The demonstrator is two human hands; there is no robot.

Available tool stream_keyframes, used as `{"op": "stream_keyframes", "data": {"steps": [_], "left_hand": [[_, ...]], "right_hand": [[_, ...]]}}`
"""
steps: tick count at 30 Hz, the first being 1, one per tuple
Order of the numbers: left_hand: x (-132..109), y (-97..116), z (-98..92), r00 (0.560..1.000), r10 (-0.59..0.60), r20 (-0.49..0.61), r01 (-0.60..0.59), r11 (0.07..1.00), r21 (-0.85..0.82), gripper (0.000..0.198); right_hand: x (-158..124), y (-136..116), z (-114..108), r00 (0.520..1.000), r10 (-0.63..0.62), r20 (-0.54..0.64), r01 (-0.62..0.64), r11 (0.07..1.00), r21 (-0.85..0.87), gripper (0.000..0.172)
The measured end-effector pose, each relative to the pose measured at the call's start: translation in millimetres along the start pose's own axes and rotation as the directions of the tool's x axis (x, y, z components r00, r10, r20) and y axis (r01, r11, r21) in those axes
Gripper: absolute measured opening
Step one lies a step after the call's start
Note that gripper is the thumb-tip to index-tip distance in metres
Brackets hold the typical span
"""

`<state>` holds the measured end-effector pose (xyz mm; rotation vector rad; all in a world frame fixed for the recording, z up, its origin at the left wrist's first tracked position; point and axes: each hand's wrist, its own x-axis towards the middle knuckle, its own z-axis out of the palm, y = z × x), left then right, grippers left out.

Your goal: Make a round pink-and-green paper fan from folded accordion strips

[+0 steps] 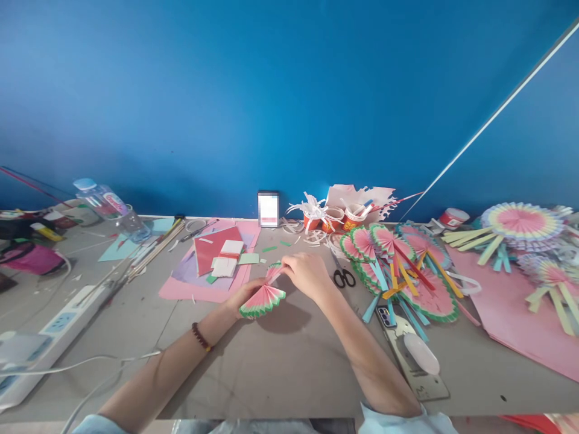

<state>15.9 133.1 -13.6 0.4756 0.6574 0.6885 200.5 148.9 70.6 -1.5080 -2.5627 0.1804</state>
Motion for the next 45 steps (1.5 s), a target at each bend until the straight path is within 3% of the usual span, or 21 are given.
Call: {"op": "stream_keyframes", "data": {"steps": [9, 22, 32, 37, 45], "left_hand": [[-2.4, 2.4, 7.8, 0.999, -0.019, -0.043, 0.019, 1.000, 0.011, 0.034], [1.8, -1.5, 2.9, 0.994, -0.033, -0.106, 0.039, 0.998, 0.054, 0.028], [2.7, -2.8, 1.7, 0.998, 0.007, -0.059, -0.004, 0.998, 0.056, 0.037], [2.4, -2.3, 3.1, 0.994, -0.034, -0.100, 0.039, 0.998, 0.051, 0.036], [3.0, -4.2, 4.8, 0.997, 0.021, -0.069, -0.019, 0.999, 0.032, 0.031]], "right_hand": [[1.4, -2.0, -2.0, 0.999, -0.004, 0.035, 0.005, 0.999, -0.036, 0.022], [3.3, -2.3, 5.6, 0.997, 0.034, 0.071, -0.024, 0.990, -0.141, 0.027], [1.5, -1.8, 0.8, 0.991, 0.044, 0.130, -0.033, 0.996, -0.086, 0.027], [1.4, -3.5, 0.0, 0.993, 0.050, 0.106, -0.044, 0.997, -0.064, 0.023], [0.2, -3.8, 1.1, 0.987, -0.006, 0.163, 0.010, 1.000, -0.024, 0.028]]}}
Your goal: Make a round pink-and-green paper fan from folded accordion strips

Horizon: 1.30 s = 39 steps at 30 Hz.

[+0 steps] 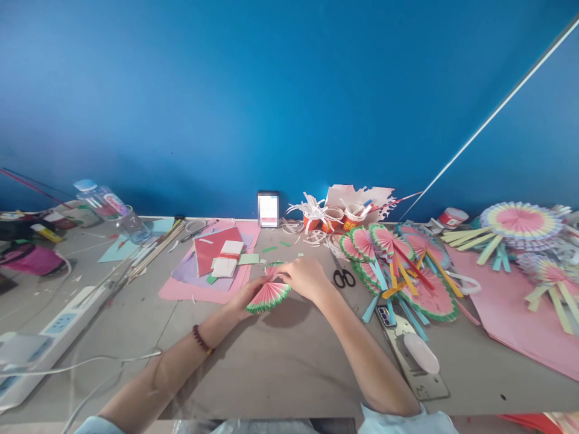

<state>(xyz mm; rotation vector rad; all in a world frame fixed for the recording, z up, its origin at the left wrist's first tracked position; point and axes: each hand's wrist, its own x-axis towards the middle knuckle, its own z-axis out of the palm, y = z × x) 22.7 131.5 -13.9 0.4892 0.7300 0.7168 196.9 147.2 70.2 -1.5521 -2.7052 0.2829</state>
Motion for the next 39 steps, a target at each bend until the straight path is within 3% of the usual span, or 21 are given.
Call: {"op": "stream_keyframes", "data": {"steps": [7, 15, 25, 39], "left_hand": [[1.4, -1.2, -0.5, 0.999, -0.002, -0.033, 0.002, 1.000, -0.007, 0.030], [5.9, -5.0, -3.0, 0.990, 0.029, -0.136, -0.026, 0.999, 0.020, 0.031], [-2.2, 0.2, 5.3, 0.998, 0.029, -0.061, -0.028, 0.999, 0.032, 0.026], [4.3, -6.1, -2.0, 0.983, 0.081, -0.162, -0.074, 0.996, 0.054, 0.033]], "right_hand": [[0.1, -1.6, -0.2, 1.000, 0.016, -0.016, -0.016, 1.000, -0.005, 0.029], [1.8, -6.2, 0.5, 0.998, 0.067, -0.010, -0.067, 0.998, -0.019, 0.019], [2.2, -3.4, 2.1, 0.999, 0.048, 0.010, -0.048, 0.998, -0.045, 0.031], [4.0, -9.8, 5.3, 0.997, 0.042, -0.070, -0.049, 0.995, -0.089, 0.028]]}}
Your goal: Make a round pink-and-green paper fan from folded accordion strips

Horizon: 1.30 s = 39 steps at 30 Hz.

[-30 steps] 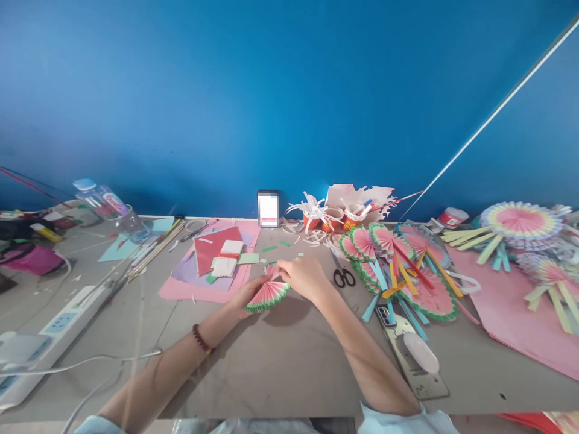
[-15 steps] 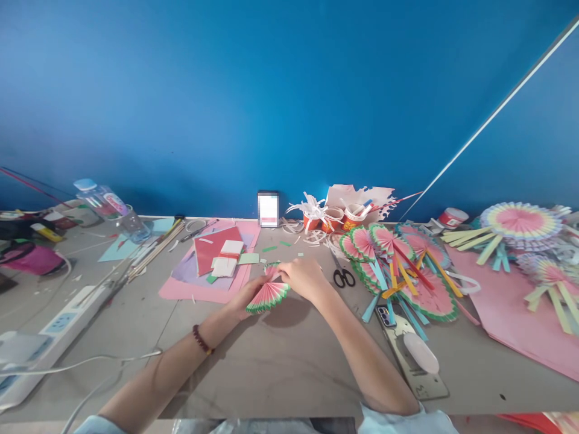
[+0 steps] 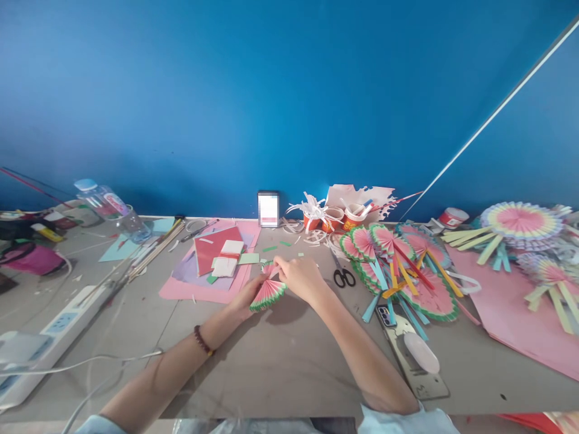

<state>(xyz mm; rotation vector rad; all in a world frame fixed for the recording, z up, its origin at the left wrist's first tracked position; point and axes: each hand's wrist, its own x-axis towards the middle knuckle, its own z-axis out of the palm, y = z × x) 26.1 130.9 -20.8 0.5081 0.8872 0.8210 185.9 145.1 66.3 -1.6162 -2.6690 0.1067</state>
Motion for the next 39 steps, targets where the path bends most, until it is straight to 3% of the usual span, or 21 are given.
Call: {"op": "stream_keyframes", "data": {"steps": [8, 14, 22, 27, 36, 39], "left_hand": [[-4.5, 0.0, 4.8, 0.998, 0.067, 0.005, -0.067, 0.997, 0.022, 0.025], [-2.2, -4.1, 5.3, 0.982, 0.138, 0.132, -0.136, 0.990, -0.028, 0.027], [-3.7, -2.7, 6.1, 0.983, 0.118, 0.138, -0.124, 0.992, 0.035, 0.016], [-4.1, -1.9, 6.4, 0.977, 0.151, 0.153, -0.166, 0.982, 0.088, 0.023], [0.0, -0.3, 1.8, 0.978, 0.041, 0.203, -0.072, 0.987, 0.146, 0.014], [-2.9, -0.9, 3.0, 0.983, 0.066, 0.171, -0.089, 0.988, 0.130, 0.020]], "right_hand": [[-3.1, -0.2, -4.0, 0.997, -0.041, 0.068, 0.034, 0.994, 0.106, 0.035], [-5.1, -1.1, -3.7, 0.991, -0.078, 0.107, 0.061, 0.986, 0.153, 0.035], [-6.1, 2.3, -1.5, 0.993, -0.085, 0.084, 0.070, 0.983, 0.172, 0.036], [-5.0, 4.8, -1.6, 0.995, -0.056, 0.084, 0.042, 0.987, 0.156, 0.033], [-7.1, 7.2, -10.1, 0.996, -0.032, 0.081, 0.017, 0.984, 0.179, 0.025], [-8.3, 8.8, -13.2, 0.998, -0.018, 0.066, 0.004, 0.979, 0.203, 0.024]]}}
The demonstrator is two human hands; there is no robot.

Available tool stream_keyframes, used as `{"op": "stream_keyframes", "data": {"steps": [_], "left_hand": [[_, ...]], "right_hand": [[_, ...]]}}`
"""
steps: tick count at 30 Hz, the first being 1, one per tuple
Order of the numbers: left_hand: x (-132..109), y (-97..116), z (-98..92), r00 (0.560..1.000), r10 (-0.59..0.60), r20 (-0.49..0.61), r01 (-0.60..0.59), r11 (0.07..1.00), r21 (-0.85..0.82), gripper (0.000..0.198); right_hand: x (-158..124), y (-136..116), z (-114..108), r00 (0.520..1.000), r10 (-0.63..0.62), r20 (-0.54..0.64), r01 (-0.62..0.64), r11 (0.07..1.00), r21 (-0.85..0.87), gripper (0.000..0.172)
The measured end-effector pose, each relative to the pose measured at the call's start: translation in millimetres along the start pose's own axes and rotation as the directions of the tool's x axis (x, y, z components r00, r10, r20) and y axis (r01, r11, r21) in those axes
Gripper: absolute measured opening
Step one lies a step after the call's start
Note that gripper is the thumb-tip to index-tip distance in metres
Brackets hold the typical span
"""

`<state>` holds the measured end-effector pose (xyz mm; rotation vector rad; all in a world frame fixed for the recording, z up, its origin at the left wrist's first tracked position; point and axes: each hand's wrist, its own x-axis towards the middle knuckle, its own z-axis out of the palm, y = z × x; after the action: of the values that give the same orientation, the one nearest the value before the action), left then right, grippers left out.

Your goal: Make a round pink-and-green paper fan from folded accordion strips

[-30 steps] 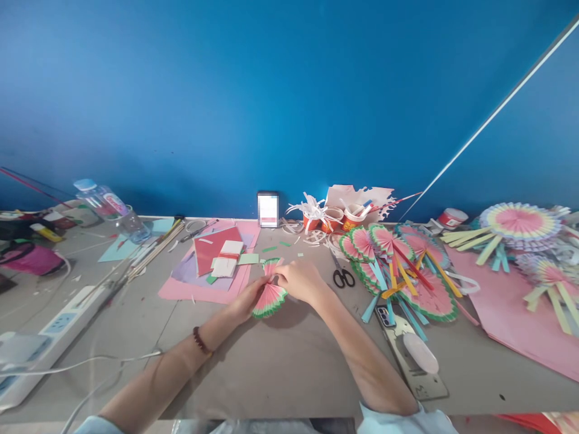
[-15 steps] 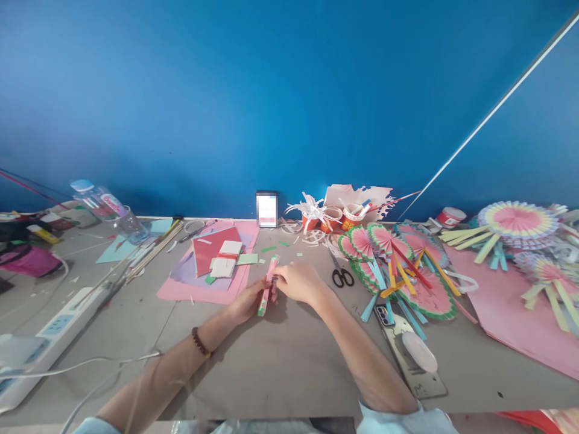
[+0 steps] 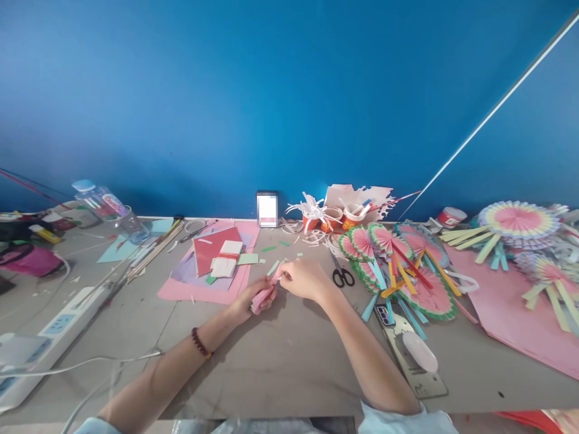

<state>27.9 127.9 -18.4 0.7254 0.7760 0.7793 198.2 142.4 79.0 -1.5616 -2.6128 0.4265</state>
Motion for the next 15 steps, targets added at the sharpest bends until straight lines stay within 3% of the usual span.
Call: {"op": "stream_keyframes", "data": {"steps": [3, 6, 10, 15], "left_hand": [[-4.3, 2.2, 3.7, 0.999, 0.039, -0.038, -0.039, 0.999, -0.006, 0.027], [-7.3, 5.3, 5.5, 0.997, 0.076, 0.001, -0.076, 0.996, 0.049, 0.029], [-8.7, 8.6, 4.4, 0.998, 0.038, 0.049, -0.044, 0.992, 0.120, 0.030], [-7.7, 7.3, 4.5, 0.997, 0.040, -0.067, -0.036, 0.998, 0.061, 0.026]], "right_hand": [[-0.9, 0.8, -2.3, 1.000, -0.005, -0.003, 0.005, 1.000, 0.026, 0.024], [-2.3, 2.6, -4.7, 1.000, 0.001, -0.003, -0.001, 0.996, 0.086, 0.023], [-6.2, 8.8, -8.5, 1.000, -0.022, -0.008, 0.023, 0.971, 0.237, 0.020], [-11.0, 15.1, -12.7, 0.995, -0.087, 0.058, 0.046, 0.863, 0.502, 0.022]]}}
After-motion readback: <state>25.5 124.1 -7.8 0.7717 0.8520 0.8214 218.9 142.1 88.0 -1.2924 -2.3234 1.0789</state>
